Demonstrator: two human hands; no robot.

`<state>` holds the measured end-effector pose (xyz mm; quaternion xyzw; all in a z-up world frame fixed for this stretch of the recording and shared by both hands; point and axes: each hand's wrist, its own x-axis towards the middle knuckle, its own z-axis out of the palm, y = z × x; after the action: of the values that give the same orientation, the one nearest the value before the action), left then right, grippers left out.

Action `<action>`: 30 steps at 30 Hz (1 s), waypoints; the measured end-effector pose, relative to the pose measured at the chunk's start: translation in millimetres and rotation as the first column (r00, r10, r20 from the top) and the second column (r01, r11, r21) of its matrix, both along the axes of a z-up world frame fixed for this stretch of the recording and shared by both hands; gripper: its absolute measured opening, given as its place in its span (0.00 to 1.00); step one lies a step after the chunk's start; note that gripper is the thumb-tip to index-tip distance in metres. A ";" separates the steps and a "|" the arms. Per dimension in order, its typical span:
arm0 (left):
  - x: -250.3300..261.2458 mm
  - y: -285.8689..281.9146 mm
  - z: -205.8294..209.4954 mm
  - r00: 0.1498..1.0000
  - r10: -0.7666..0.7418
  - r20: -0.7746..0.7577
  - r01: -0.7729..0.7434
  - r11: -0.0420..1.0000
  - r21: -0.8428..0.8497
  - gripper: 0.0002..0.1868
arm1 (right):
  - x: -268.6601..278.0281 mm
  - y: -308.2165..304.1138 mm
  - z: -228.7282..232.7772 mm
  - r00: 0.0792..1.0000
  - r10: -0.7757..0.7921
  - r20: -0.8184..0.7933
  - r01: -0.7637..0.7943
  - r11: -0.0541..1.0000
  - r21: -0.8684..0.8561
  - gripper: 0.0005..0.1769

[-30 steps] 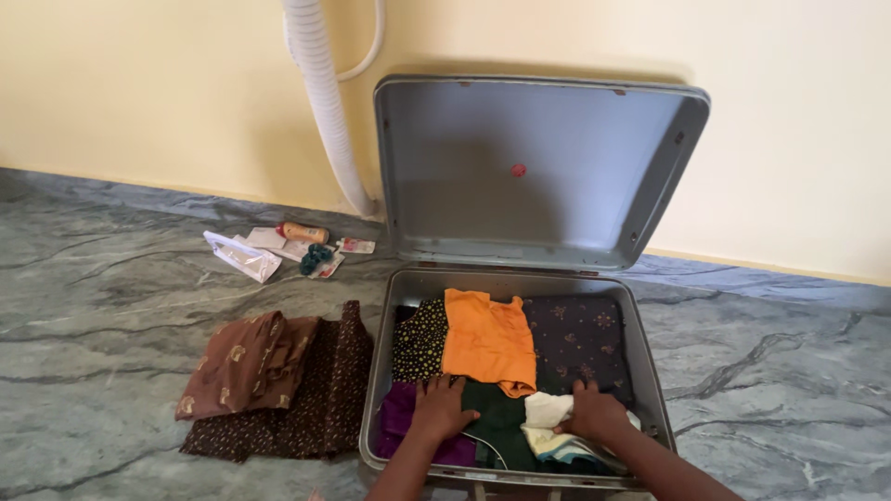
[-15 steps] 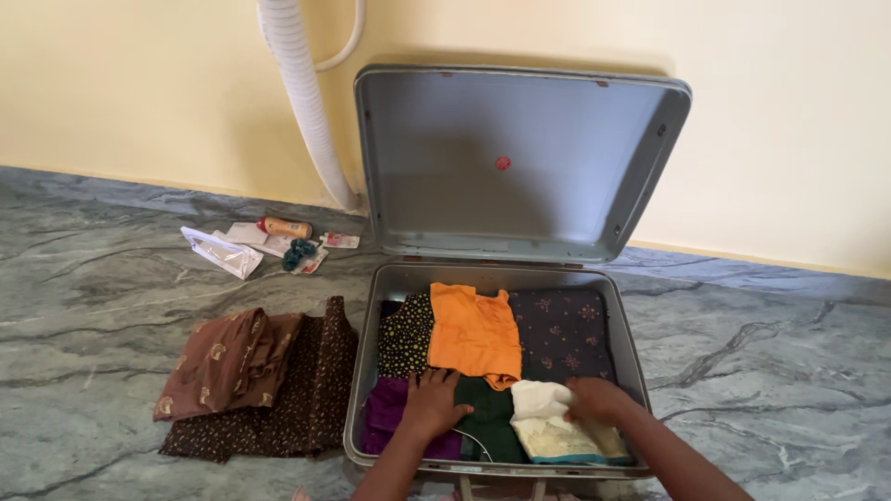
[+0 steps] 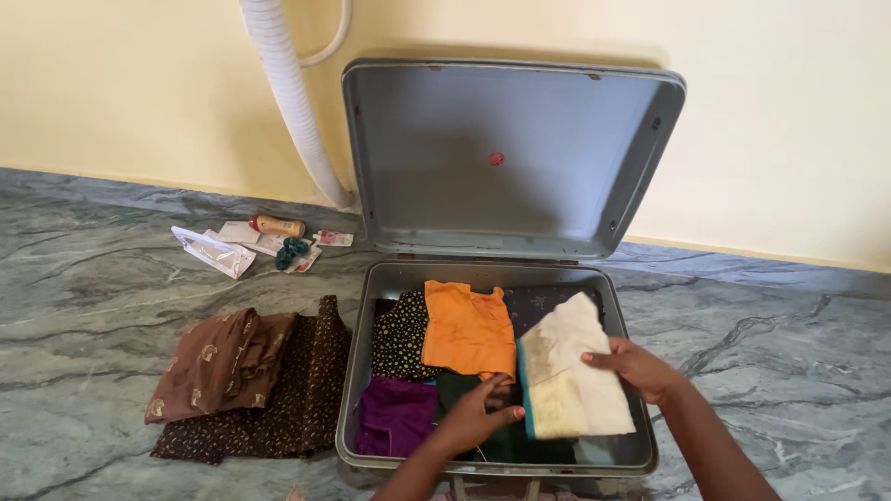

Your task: The person folds and places multiple garments into an open suitcase on the floor. They handle purple, green, white, orange, and brown patterned clothes, arranging them inside the suitcase.

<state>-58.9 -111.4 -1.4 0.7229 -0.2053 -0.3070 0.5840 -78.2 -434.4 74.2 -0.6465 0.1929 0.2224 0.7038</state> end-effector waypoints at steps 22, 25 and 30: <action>-19.5 -11.6 -1.7 0.995 0.044 0.088 -0.055 0.990 0.128 0.44 | -4.1 -20.9 -85.5 0.966 -0.232 -0.116 0.220 0.970 -0.107 0.39; -18.2 -9.7 0.6 0.994 0.048 0.102 -0.061 0.990 0.125 0.44 | -7.1 -23.6 -104.2 0.938 -0.299 -0.176 0.271 0.948 -0.164 0.40; -15.6 -7.5 2.7 0.994 0.041 0.103 -0.054 0.991 0.121 0.45 | -17.9 -34.1 -102.3 0.945 0.211 -0.250 -0.316 0.387 -0.866 0.21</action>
<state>-74.4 -118.9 1.2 0.7770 -0.1975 -0.2685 0.5341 -96.1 -468.5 -28.0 -0.9303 0.2108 0.2260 0.1975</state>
